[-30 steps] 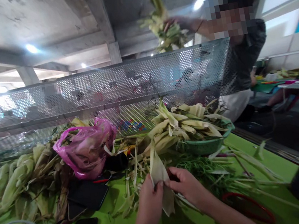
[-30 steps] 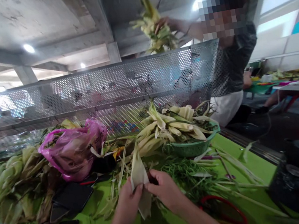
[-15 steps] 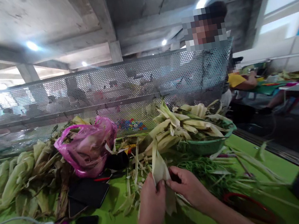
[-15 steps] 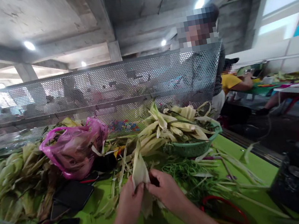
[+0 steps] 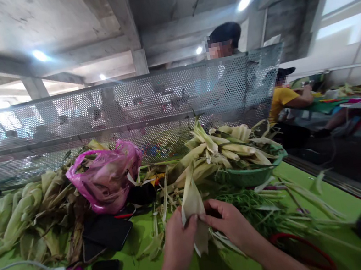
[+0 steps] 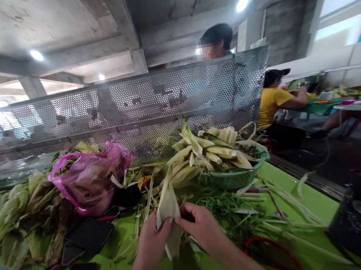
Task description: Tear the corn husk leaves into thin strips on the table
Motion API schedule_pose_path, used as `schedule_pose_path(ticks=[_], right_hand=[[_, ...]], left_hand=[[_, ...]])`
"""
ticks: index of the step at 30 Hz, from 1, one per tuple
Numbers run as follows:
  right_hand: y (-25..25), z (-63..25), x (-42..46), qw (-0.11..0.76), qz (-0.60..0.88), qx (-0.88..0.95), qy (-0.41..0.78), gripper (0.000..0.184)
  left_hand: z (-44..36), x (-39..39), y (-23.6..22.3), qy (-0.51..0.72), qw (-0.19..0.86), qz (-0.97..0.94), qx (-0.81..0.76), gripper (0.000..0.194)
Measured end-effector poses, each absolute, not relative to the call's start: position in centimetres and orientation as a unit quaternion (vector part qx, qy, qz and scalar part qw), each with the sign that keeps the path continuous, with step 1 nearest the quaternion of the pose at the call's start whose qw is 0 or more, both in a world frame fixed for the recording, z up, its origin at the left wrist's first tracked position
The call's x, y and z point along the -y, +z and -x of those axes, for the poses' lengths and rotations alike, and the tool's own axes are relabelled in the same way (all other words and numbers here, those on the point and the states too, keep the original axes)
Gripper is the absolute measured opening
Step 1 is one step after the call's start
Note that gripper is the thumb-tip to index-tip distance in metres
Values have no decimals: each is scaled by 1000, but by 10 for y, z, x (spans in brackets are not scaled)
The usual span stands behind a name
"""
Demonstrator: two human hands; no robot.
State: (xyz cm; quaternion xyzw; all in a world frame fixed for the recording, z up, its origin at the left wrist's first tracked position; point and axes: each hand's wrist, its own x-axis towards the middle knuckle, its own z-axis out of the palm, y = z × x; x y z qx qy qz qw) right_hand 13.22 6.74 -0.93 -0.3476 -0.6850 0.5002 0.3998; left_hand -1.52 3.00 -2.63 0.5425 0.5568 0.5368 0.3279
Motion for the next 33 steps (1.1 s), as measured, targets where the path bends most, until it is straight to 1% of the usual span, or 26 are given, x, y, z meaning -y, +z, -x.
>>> schedule_pose_path(ticks=[6,17,21,23,25,27,30,33], right_hand=[[-12,-133,-67,391,349,694,493,16],[-9,-129,-65,399,317,669,540,17],[-9,-127,-62,397,325,681,522,14],[-9,-126,-58,395,332,706,486,10],[-6,-126,-55,398,348,727,439,8],[-3,-126,-55,402,368,727,418,9],[1,-129,-59,403,364,700,464,12],[2,-130,-62,412,343,666,519,21]], left_hand=[[12,-28,-32,527,279,-558,-577,14],[6,-19,-28,486,241,-569,-618,13],[5,-17,-26,471,206,-580,-632,12],[7,-18,-26,475,190,-577,-637,11],[9,-19,-27,490,196,-571,-629,12],[11,-22,-27,512,226,-562,-609,14],[12,-26,-27,535,271,-549,-582,15],[12,-28,-27,545,292,-545,-566,14]])
